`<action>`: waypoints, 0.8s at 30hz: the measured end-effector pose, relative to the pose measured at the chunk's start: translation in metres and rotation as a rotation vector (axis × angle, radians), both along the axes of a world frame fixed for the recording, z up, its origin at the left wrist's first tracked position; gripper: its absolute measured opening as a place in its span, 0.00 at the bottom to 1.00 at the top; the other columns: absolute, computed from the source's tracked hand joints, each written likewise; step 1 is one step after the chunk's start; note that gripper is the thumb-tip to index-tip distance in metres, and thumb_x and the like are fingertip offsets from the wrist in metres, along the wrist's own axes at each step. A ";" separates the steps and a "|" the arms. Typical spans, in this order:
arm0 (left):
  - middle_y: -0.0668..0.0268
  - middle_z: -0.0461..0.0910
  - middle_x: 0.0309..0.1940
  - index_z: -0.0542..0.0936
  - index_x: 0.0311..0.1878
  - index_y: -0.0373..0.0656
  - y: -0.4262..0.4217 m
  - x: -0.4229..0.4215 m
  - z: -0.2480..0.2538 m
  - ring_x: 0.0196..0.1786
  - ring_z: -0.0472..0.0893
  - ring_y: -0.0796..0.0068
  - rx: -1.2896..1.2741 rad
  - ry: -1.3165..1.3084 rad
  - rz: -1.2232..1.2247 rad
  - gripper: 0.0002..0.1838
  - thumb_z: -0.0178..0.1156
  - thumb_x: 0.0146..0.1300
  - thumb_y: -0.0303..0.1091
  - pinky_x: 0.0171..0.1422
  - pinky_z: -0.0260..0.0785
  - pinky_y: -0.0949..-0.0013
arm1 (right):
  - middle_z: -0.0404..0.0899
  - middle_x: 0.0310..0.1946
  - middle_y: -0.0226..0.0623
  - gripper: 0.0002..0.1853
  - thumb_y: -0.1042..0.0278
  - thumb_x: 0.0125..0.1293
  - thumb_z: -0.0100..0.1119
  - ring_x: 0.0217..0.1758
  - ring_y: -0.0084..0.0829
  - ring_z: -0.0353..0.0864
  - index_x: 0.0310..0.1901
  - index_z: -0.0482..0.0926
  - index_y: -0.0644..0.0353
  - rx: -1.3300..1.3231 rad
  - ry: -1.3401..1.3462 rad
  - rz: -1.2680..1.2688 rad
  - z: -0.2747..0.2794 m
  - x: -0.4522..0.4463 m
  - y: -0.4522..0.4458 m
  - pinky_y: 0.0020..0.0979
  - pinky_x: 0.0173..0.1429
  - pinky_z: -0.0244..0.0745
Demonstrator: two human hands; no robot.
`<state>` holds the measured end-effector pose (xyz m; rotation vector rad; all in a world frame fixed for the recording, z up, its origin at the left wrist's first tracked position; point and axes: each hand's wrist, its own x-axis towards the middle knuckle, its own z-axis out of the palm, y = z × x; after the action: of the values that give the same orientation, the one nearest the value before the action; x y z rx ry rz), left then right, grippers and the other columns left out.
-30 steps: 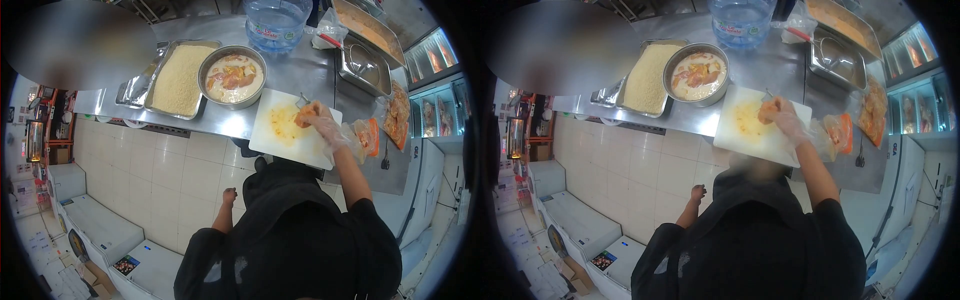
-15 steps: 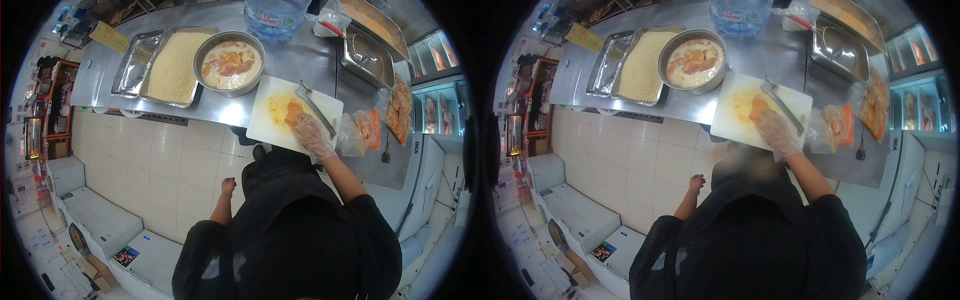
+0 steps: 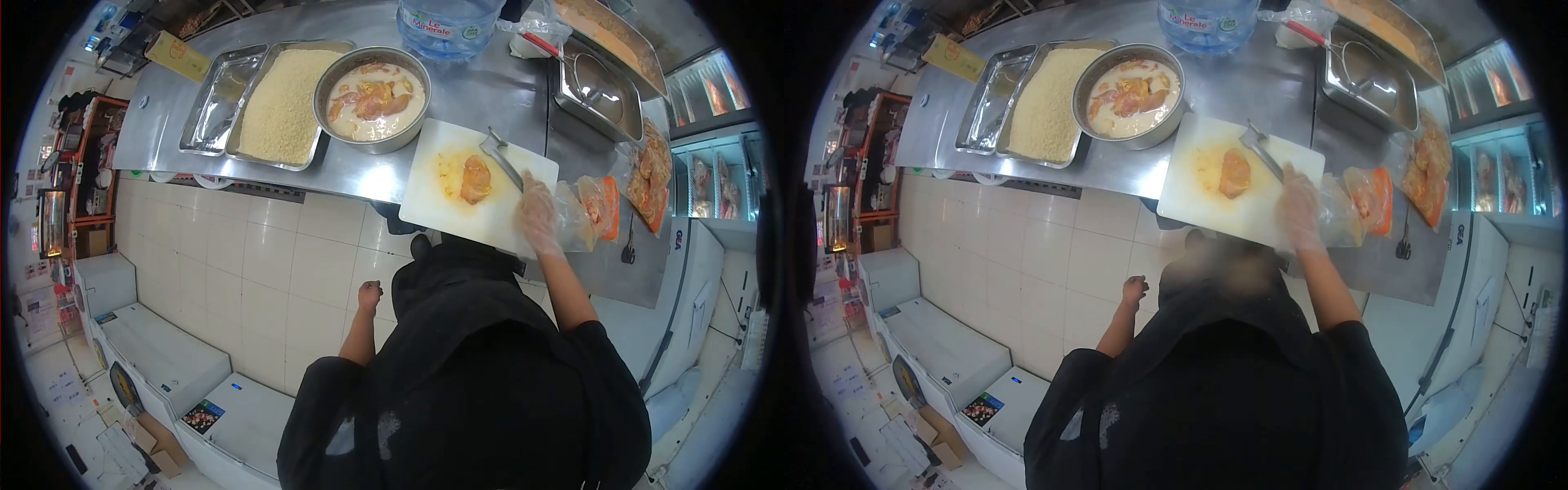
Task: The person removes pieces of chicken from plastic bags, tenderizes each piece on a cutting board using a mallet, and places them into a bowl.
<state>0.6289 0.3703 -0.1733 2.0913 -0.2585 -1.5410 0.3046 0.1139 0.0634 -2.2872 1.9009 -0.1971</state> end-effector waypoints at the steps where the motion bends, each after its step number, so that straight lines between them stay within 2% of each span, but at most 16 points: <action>1: 0.64 0.73 0.26 0.70 0.39 0.37 0.000 0.001 -0.002 0.29 0.73 0.74 0.011 0.000 -0.012 0.14 0.50 0.53 0.37 0.32 0.64 0.69 | 0.72 0.38 0.45 0.14 0.68 0.52 0.45 0.43 0.41 0.70 0.42 0.68 0.61 0.144 0.131 -0.115 -0.003 -0.006 -0.003 0.36 0.45 0.65; 5: 0.63 0.73 0.26 0.70 0.40 0.37 0.006 0.006 -0.019 0.29 0.73 0.73 0.049 0.001 -0.049 0.15 0.50 0.53 0.37 0.32 0.64 0.69 | 0.73 0.33 0.46 0.11 0.69 0.54 0.42 0.38 0.42 0.72 0.39 0.68 0.61 0.021 0.051 -0.078 0.003 -0.011 -0.007 0.38 0.41 0.66; 7: 0.63 0.74 0.27 0.70 0.40 0.37 0.005 0.006 -0.020 0.30 0.73 0.73 0.019 -0.027 -0.054 0.15 0.50 0.53 0.37 0.32 0.64 0.69 | 0.72 0.29 0.46 0.09 0.67 0.57 0.40 0.33 0.39 0.73 0.36 0.67 0.62 0.116 0.275 -0.102 0.034 0.001 -0.019 0.37 0.37 0.66; 8: 0.62 0.74 0.27 0.70 0.40 0.37 0.010 0.005 -0.019 0.30 0.73 0.72 0.002 -0.061 -0.072 0.15 0.50 0.53 0.37 0.32 0.65 0.69 | 0.72 0.29 0.46 0.09 0.67 0.57 0.40 0.33 0.39 0.73 0.36 0.67 0.62 0.122 0.287 -0.080 0.048 0.003 -0.019 0.37 0.37 0.66; 10: 0.61 0.75 0.25 0.71 0.37 0.36 0.010 0.006 -0.020 0.28 0.74 0.72 0.023 -0.118 -0.103 0.15 0.50 0.52 0.39 0.29 0.65 0.69 | 0.69 0.31 0.47 0.08 0.68 0.56 0.42 0.38 0.43 0.70 0.36 0.66 0.59 0.189 -0.409 -0.405 0.079 0.007 -0.028 0.38 0.40 0.64; 11: 0.62 0.75 0.24 0.72 0.36 0.36 0.012 0.005 -0.021 0.27 0.74 0.73 0.001 -0.123 -0.095 0.15 0.50 0.52 0.39 0.28 0.65 0.70 | 0.69 0.31 0.47 0.08 0.68 0.56 0.42 0.38 0.43 0.70 0.36 0.66 0.59 0.193 -0.385 -0.377 0.096 0.011 -0.029 0.38 0.40 0.64; 13: 0.63 0.74 0.22 0.72 0.34 0.36 0.021 0.003 -0.040 0.25 0.73 0.74 -0.012 -0.192 -0.113 0.14 0.50 0.52 0.39 0.27 0.64 0.71 | 0.69 0.32 0.49 0.08 0.68 0.55 0.43 0.38 0.45 0.68 0.35 0.67 0.61 -0.054 -0.398 -0.304 0.123 0.017 -0.009 0.37 0.40 0.63; 15: 0.64 0.73 0.20 0.72 0.33 0.35 0.024 -0.006 -0.027 0.24 0.72 0.74 0.006 -0.146 -0.034 0.14 0.51 0.52 0.38 0.26 0.63 0.72 | 0.69 0.28 0.38 0.09 0.65 0.62 0.37 0.27 0.26 0.65 0.38 0.66 0.57 -0.524 -0.307 -0.137 0.050 0.003 0.020 0.27 0.33 0.63; 17: 0.64 0.73 0.20 0.72 0.33 0.34 0.017 -0.008 -0.031 0.24 0.72 0.74 -0.028 -0.145 -0.007 0.14 0.51 0.52 0.37 0.26 0.63 0.72 | 0.67 0.25 0.36 0.10 0.66 0.62 0.35 0.28 0.26 0.66 0.39 0.66 0.59 -0.470 -0.471 0.109 -0.042 -0.014 0.052 0.28 0.35 0.64; 18: 0.63 0.73 0.20 0.72 0.33 0.34 0.019 -0.011 -0.032 0.24 0.72 0.74 0.003 -0.138 -0.013 0.14 0.51 0.51 0.37 0.26 0.63 0.72 | 0.67 0.25 0.36 0.10 0.66 0.62 0.35 0.28 0.26 0.66 0.39 0.66 0.59 -0.477 -0.473 0.114 -0.028 -0.006 0.052 0.28 0.35 0.64; 20: 0.63 0.73 0.20 0.72 0.33 0.34 0.023 -0.013 -0.038 0.23 0.72 0.74 0.044 -0.129 -0.008 0.14 0.51 0.51 0.37 0.26 0.63 0.72 | 0.69 0.32 0.41 0.10 0.66 0.58 0.42 0.35 0.35 0.68 0.39 0.67 0.60 -0.066 0.166 0.175 0.011 0.017 0.055 0.31 0.41 0.64; 21: 0.62 0.74 0.20 0.72 0.32 0.34 0.023 -0.014 -0.044 0.23 0.72 0.74 0.011 -0.185 -0.048 0.14 0.51 0.51 0.37 0.27 0.63 0.72 | 0.69 0.32 0.41 0.10 0.66 0.58 0.42 0.35 0.35 0.68 0.39 0.67 0.60 -0.067 0.170 0.196 0.006 0.011 0.051 0.31 0.41 0.64; 24: 0.60 0.74 0.20 0.73 0.31 0.33 0.031 -0.013 -0.052 0.23 0.73 0.73 -0.006 -0.261 -0.074 0.14 0.52 0.50 0.36 0.28 0.64 0.71 | 0.69 0.28 0.37 0.11 0.65 0.60 0.39 0.28 0.35 0.69 0.41 0.68 0.59 -0.569 0.763 0.050 -0.023 -0.010 0.046 0.33 0.34 0.65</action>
<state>0.6156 0.4011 -0.2254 2.3002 -0.4385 -1.3030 0.2948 0.1601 0.0401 -3.1109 2.3413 0.2099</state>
